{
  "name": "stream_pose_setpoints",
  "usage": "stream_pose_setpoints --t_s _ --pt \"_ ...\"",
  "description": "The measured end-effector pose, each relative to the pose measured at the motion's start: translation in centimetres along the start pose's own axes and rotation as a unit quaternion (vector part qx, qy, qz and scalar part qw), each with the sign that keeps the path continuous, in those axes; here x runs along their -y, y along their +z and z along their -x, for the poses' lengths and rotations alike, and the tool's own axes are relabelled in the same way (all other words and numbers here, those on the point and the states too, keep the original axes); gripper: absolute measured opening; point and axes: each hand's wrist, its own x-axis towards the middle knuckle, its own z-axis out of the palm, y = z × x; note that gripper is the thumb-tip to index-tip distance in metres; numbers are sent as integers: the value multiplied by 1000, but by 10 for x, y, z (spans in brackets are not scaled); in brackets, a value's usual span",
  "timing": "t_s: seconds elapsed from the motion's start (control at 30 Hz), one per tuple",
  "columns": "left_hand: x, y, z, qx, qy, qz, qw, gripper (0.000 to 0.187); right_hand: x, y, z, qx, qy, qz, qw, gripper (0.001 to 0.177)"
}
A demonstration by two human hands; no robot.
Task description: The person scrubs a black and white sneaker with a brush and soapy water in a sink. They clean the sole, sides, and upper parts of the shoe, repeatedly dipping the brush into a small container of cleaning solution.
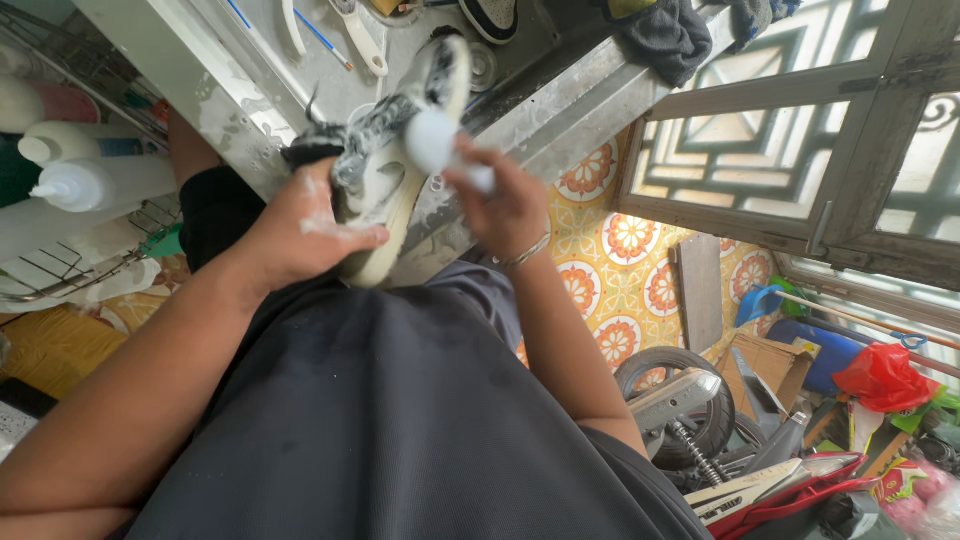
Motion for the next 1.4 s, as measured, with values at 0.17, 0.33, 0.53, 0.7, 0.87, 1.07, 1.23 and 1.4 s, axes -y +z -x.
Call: stream_pose_setpoints --t_s 0.17,0.33,0.53,0.7,0.87,1.07,1.23,1.4 --pt "0 4 -4 16 82 26 996 59 12 9 23 90 33 -60 994 31" --pt "-4 -5 0 8 91 1 996 64 -8 10 4 28 36 -61 997 28" --pt "4 -3 -4 11 41 -3 999 75 23 4 18 140 44 -43 988 38" --pt "4 -1 -2 10 134 -61 989 73 4 -8 -5 13 91 93 991 29" --pt "2 6 -7 -19 42 -65 997 74 24 -2 17 135 35 12 990 37" --pt "5 5 -2 -21 55 2 998 61 1 9 15 27 23 -21 999 32" --pt "3 3 0 -6 52 6 999 58 12 -8 20 90 55 65 992 32" --pt "2 14 0 -14 91 7 996 63 17 0 22 66 57 37 995 33"
